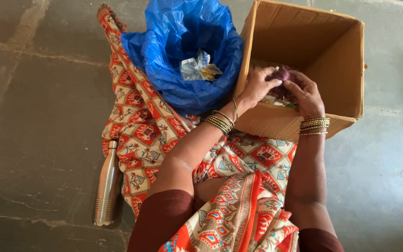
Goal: The person sits on the floor and sorts small waste items from a cardboard box into a blue plastic bag. They pick up individual pieces of packaging and wrappers, fold or crumple them, and place them into the bag.
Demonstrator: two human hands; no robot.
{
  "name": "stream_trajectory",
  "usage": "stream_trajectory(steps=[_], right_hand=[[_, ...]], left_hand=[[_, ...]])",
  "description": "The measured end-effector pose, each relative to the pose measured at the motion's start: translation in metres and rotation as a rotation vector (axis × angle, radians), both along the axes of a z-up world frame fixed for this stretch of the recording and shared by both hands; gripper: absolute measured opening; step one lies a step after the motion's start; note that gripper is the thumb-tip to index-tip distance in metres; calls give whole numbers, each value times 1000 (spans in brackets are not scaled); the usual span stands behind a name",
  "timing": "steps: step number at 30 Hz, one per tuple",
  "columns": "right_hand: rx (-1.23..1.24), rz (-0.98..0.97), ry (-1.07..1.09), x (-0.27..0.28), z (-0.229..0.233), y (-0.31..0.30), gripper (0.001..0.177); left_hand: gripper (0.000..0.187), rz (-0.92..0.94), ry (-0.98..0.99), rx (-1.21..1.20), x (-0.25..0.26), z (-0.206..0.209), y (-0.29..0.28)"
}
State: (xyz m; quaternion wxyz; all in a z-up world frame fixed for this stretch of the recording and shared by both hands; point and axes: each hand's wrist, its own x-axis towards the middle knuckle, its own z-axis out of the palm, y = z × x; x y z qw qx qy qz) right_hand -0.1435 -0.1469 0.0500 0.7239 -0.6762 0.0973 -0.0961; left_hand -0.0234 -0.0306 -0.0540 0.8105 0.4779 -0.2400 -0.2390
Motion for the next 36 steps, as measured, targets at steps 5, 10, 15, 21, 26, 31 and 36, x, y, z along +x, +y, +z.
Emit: stream_trajectory(steps=[5,10,15,21,26,31,36], right_hand=[[-217,17,-104,2,-13,-12,25],[-126,17,-24,1,-13,-11,35],[-58,-22,-17,6,-6,-3,28],[92,-88,-246,-1,-13,-4,23],[-63,-66,-208,-3,-20,-13,42],[-187,3,-268,-1,-14,-7,38],[-165,-108,-312,-9,11,9,39]], left_hand=[[35,-14,96,-23,-3,11,7],[30,9,-32,-14,-6,12,9],[39,-23,-55,-18,-3,16,16],[87,-107,292,173,6,28,17],[82,-236,167,194,9,19,9],[46,-221,-100,65,10,-6,-2],[27,17,-53,95,-1,13,7]])
